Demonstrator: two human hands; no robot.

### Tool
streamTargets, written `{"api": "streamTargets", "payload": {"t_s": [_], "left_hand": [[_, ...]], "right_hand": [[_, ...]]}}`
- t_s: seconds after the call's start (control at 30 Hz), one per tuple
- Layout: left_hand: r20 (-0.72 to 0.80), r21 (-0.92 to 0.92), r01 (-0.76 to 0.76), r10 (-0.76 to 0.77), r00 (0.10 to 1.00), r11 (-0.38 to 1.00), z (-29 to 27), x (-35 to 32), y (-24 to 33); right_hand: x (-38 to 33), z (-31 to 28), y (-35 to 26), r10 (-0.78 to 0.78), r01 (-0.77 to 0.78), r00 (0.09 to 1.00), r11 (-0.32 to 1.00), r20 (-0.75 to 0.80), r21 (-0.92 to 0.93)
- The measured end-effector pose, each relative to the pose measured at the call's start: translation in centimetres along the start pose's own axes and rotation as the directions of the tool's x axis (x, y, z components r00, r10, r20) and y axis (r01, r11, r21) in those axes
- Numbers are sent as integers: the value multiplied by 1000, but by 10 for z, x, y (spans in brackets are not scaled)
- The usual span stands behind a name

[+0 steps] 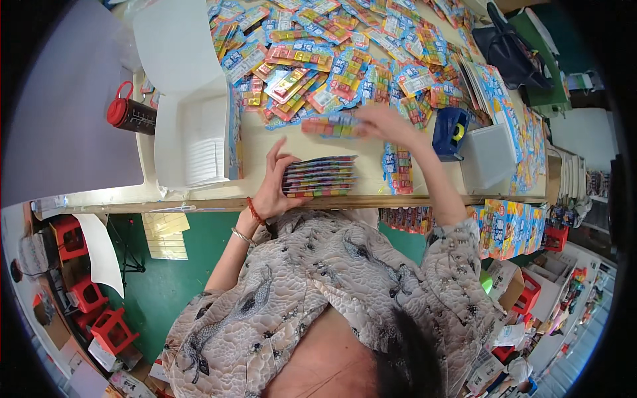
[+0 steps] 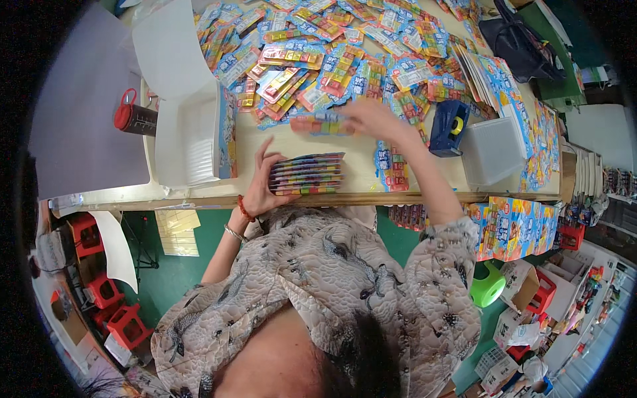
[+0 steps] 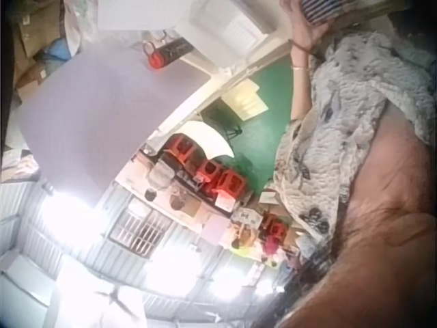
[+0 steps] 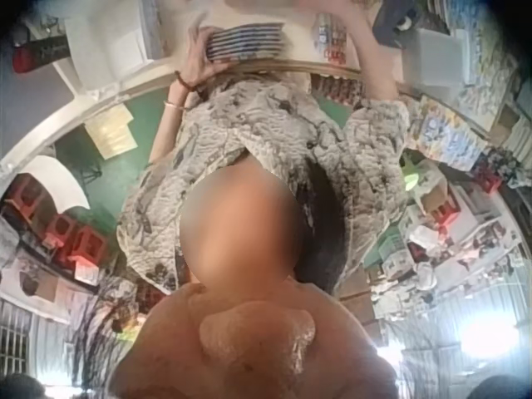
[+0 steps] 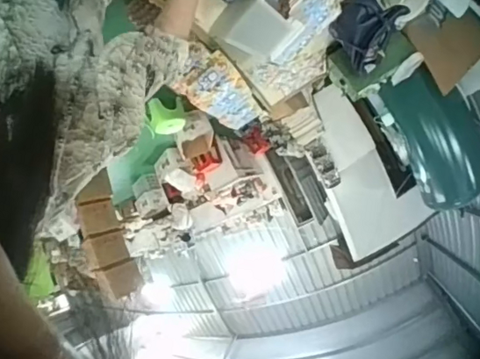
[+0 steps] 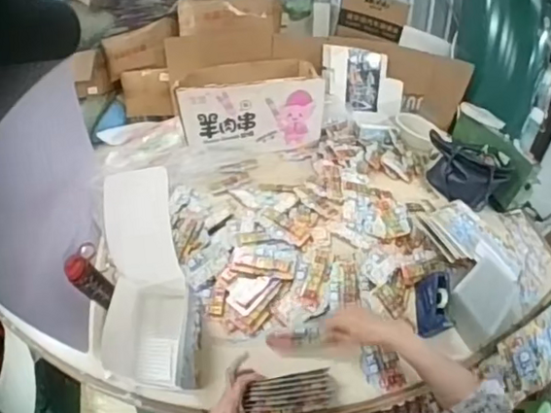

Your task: Packing small snack packets into cardboard boxes.

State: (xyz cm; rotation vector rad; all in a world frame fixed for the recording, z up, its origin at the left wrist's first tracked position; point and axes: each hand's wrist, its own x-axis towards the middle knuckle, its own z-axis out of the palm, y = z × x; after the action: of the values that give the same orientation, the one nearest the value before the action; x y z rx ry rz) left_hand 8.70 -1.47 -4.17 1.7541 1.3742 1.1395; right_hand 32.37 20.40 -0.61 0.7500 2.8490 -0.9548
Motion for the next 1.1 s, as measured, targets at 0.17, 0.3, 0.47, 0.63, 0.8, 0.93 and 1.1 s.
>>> {"api": "streamTargets", "payload": {"t_s": [0.17,0.3,0.47,0.63,0.8,0.93,1.1], "left_hand": [[49,-5,-43,43,998,999,-1,6,-21],[131,-268,74,-40,991,961,-1,12,-18],[207,-250,139,-88,974,958,-6,25,-12],[299,-358,311,-207,931,881,-6,23,-13],[235,-236,161,-104,966,958,-5,21,-16],[105,48,-62,57,993,997,-4,20,-12],[48,-36,-2,4,999,999,1,16,-14]], "right_hand": [[-15,18,-37,44,-70,993,969,114,237],[-9,5,-4,34,-188,891,936,-454,-298],[8,-21,48,-177,-141,933,619,-312,-773],[27,-22,39,-196,96,974,804,-110,-587],[13,8,4,-143,100,970,972,-196,-210],[3,15,-30,-5,21,953,999,-304,49],[5,41,-49,61,89,968,825,-244,558]]}}
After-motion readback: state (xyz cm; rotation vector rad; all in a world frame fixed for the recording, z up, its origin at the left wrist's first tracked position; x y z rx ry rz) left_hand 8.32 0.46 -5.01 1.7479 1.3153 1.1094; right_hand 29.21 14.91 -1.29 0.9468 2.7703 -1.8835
